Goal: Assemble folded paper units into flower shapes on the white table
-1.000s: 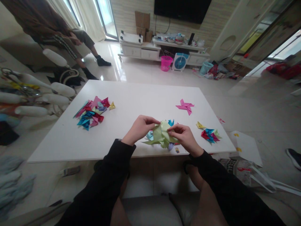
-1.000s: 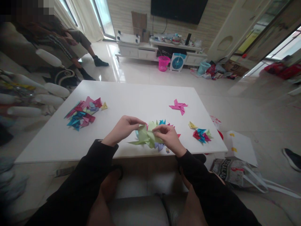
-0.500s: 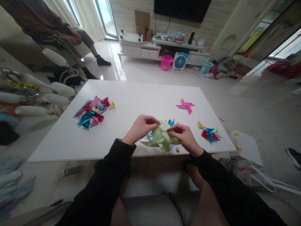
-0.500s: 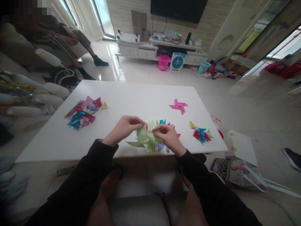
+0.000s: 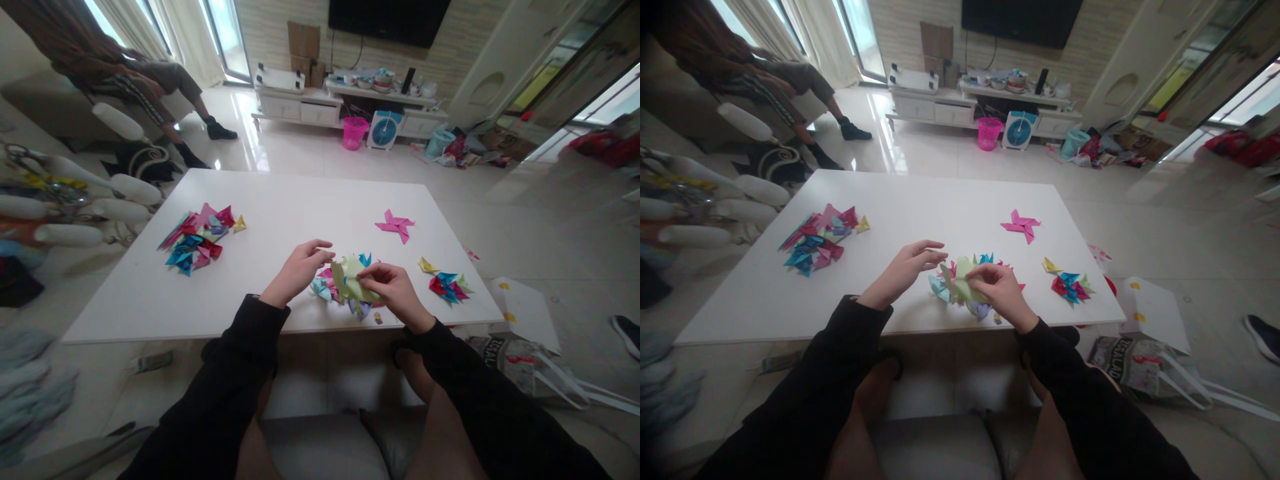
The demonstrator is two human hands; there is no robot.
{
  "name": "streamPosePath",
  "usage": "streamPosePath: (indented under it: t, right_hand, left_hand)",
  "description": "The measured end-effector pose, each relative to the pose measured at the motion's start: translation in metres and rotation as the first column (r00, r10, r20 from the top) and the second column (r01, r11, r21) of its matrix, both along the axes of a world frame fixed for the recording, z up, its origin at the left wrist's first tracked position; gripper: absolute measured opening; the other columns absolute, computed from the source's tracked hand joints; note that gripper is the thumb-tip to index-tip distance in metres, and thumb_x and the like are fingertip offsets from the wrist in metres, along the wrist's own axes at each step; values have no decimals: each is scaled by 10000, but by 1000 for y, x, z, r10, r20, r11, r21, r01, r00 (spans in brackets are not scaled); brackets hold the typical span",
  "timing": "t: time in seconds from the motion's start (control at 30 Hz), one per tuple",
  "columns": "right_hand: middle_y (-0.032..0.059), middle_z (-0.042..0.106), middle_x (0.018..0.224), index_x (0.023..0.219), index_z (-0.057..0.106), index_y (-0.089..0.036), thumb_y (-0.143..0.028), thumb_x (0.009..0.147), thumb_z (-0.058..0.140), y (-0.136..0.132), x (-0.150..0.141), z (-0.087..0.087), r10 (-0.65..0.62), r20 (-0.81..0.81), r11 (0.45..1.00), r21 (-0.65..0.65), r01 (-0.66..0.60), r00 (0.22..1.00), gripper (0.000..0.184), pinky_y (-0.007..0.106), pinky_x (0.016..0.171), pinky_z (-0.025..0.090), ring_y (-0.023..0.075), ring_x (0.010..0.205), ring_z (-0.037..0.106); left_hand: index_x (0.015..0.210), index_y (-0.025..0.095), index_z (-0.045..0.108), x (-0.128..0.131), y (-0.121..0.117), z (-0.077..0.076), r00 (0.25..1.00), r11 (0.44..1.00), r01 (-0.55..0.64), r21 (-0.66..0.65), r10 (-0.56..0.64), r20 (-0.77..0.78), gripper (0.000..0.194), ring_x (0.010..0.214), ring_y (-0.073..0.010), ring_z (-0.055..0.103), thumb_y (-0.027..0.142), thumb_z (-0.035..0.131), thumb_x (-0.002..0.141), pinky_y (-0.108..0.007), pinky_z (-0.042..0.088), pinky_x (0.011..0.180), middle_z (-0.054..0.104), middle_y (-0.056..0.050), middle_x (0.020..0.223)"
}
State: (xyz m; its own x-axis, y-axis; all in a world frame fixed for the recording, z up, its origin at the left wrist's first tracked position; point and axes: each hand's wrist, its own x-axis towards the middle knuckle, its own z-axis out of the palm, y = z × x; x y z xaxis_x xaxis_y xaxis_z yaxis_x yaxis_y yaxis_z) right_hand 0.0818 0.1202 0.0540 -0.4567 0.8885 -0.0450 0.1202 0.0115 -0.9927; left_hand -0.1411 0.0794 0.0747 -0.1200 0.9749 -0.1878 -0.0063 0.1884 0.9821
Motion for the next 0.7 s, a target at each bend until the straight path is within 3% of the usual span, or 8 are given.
streamPosePath:
  t: [0.13,0.3,0.4,0.57,0.7]
  right_hand:
    - [30,740,764,805,775,-196,-347,706,822,3,3,1,-13,12,999,49,12,1000,187,285,638,468,159,690,626]
    - [21,728,738,815,782,-197,-334,726,810,12,12,5,-59,36,987,151,53,998,165,288,635,474,154,667,616]
    - [26,737,760,822,781,-198,-327,729,805,30,24,5,-149,43,963,232,136,988,160,300,672,492,166,702,636]
    - [42,755,806,847,779,-180,-302,680,793,97,51,0,-427,26,857,330,396,904,207,312,706,511,176,728,662]
    - [46,734,758,834,769,-148,-249,641,741,172,65,-11,-523,81,794,409,450,849,220,293,653,493,158,665,628]
  left_hand:
    - [1073,133,659,-1,1,0,998,999,-47,-20,46,-48,357,1055,-245,678,351,540,817,-394,501,954,718,-135,1146]
    - [1061,145,646,-3,4,-3,985,994,-111,-1,110,-136,355,1001,-250,669,364,533,806,-404,510,898,710,-130,1096]
    - [1054,150,648,-5,6,-6,975,990,-137,27,139,-172,346,970,-246,669,341,543,785,-391,515,853,708,-123,1068]
    - [1064,155,645,-6,10,-9,973,987,-155,50,161,-164,326,952,-231,668,326,540,807,-359,515,804,707,-113,1074]
    - [1070,166,646,-2,14,-7,972,987,-146,66,156,-175,291,931,-206,661,291,540,830,-336,511,797,704,-93,1098]
